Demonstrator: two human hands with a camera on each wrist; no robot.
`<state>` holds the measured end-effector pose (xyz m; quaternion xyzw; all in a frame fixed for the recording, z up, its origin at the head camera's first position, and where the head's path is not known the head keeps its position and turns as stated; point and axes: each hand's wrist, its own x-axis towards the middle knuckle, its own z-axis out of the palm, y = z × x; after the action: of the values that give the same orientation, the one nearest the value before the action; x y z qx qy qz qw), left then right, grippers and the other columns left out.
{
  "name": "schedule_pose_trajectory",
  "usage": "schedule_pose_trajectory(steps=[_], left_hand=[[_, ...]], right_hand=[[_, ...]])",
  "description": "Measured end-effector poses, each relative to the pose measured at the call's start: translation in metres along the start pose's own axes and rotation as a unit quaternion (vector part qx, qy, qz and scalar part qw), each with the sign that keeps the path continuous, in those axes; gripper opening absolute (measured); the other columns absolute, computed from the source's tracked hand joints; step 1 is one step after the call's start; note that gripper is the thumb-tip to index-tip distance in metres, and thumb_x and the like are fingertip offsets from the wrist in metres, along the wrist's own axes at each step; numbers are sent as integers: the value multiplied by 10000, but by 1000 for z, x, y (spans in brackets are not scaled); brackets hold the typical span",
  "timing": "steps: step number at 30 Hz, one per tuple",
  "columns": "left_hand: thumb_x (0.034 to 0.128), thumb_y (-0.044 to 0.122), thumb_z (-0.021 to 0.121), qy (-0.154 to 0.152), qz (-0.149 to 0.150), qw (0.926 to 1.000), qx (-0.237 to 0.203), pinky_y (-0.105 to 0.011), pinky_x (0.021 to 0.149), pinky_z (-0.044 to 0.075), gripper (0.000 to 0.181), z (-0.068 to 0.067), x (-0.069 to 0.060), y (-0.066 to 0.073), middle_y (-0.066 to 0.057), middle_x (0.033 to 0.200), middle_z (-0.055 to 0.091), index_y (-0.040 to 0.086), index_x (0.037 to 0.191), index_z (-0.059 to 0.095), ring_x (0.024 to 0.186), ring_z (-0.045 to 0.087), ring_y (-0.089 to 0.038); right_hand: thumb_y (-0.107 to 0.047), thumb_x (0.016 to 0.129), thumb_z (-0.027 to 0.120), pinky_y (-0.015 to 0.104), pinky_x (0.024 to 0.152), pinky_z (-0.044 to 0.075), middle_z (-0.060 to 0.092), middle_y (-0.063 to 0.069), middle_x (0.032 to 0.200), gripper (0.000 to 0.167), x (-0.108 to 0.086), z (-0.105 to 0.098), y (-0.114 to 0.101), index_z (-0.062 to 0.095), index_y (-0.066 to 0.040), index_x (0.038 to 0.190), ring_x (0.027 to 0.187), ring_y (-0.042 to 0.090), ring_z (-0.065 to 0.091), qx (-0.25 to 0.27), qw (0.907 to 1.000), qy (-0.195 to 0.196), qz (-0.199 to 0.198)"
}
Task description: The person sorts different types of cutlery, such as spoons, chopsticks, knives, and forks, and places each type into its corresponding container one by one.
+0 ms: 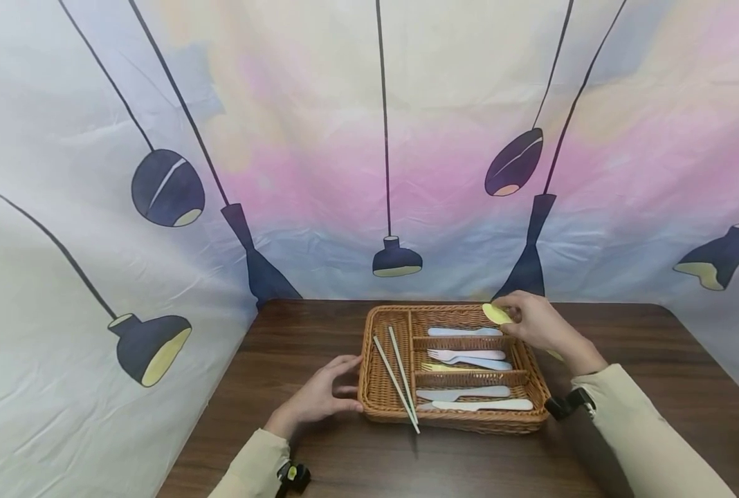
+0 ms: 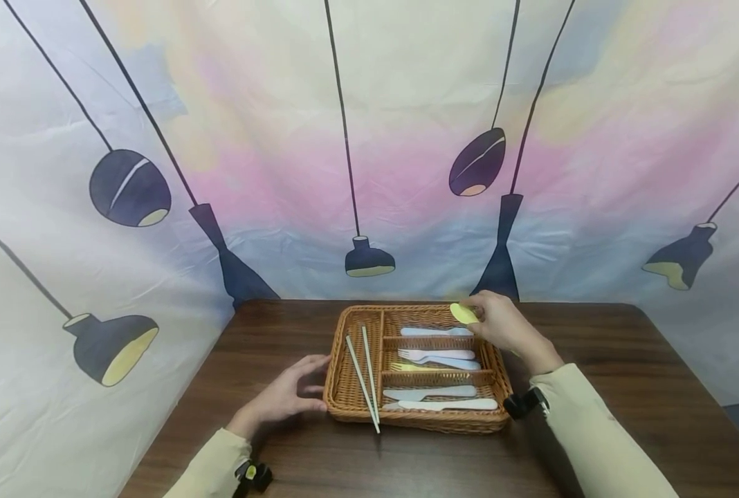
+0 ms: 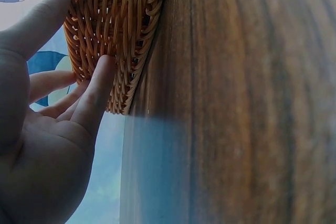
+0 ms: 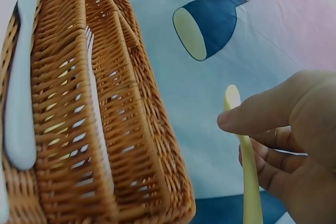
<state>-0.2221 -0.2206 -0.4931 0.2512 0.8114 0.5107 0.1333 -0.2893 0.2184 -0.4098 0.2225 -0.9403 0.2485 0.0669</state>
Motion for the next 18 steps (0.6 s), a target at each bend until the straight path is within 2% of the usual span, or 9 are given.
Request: schedule_pose_trajectory(steps=[5, 11, 15, 18], left_hand=[[769, 263, 832, -29, 30, 10000, -46, -254, 944, 561, 948, 0, 0, 0, -170, 1515, 285, 18, 1517, 303, 1221, 549, -400], [768, 271, 832, -22, -32, 10000, -58, -252, 941, 562, 951, 0, -1, 1, -160, 1511, 294, 29, 1520, 302, 1216, 554, -403], [771, 261, 829, -19, 38, 10000, -54, -250, 943, 561, 944, 1, -1, 0, -172, 1506, 300, 21, 1517, 304, 1225, 542, -415], [772, 250, 829, -18, 83, 10000, -37, -251, 943, 561, 938, 1, -1, 0, -179, 1507, 297, 19, 1516, 306, 1227, 539, -416]], right_hand=[[-55, 818, 761, 277, 601, 440, 616, 78, 995, 456, 16, 4, -9, 652, -59, 1260, 763, 174, 503, 71, 9999, -41, -103], [-57, 827, 754, 288, 614, 471, 630, 96, 1022, 408, 36, 14, -18, 671, -67, 1227, 780, 172, 538, 138, 9992, -102, -355], [-49, 831, 745, 289, 630, 493, 638, 106, 1085, 401, 47, 22, -23, 675, -80, 1225, 831, 187, 574, 200, 9983, -180, -517], [-44, 838, 733, 288, 619, 485, 635, 94, 1064, 397, 54, 28, -26, 676, -94, 1228, 829, 195, 570, 253, 9977, -258, -576]])
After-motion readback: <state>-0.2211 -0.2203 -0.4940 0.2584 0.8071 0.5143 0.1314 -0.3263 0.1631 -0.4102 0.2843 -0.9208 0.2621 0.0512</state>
